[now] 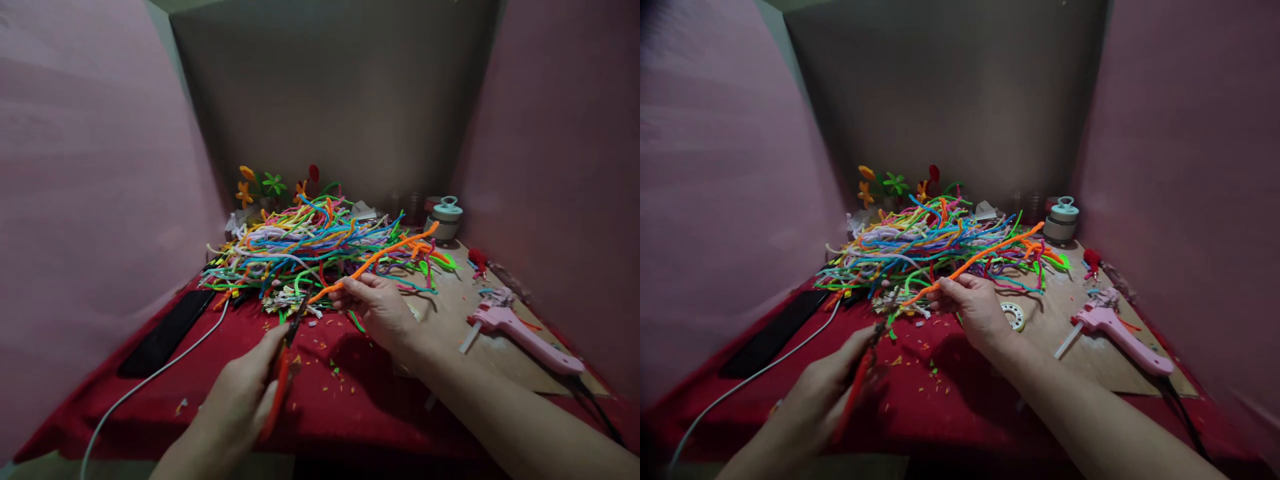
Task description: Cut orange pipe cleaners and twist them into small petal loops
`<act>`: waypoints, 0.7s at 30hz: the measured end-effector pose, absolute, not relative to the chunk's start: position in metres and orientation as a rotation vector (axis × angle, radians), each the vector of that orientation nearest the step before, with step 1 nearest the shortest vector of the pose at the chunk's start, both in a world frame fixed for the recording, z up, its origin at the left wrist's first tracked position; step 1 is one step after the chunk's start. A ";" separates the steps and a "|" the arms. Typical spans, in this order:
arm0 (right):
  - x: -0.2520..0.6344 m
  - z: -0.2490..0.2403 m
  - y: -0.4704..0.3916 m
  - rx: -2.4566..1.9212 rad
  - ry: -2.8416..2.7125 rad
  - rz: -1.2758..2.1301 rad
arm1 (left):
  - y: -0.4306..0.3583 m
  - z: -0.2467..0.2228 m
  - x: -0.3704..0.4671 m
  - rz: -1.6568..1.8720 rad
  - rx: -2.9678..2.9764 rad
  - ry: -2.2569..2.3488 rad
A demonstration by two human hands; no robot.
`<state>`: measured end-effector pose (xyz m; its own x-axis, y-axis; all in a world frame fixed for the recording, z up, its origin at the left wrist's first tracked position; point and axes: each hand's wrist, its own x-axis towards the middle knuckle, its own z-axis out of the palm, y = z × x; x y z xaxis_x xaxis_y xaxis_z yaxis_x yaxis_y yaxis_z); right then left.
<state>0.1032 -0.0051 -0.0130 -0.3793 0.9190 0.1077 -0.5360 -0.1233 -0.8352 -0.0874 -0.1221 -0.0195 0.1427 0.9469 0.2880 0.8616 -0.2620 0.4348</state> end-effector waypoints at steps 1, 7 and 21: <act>0.103 -0.013 -0.006 -0.544 -1.012 1.721 | -0.118 -0.021 -0.080 0.722 2.368 1.871; 0.101 -0.009 -0.010 -0.491 -0.924 1.740 | -0.101 -0.023 -0.048 0.076 2.602 2.399; 0.101 -0.001 -0.019 -0.516 -0.839 1.876 | -0.100 -0.017 -0.042 -0.170 2.642 2.589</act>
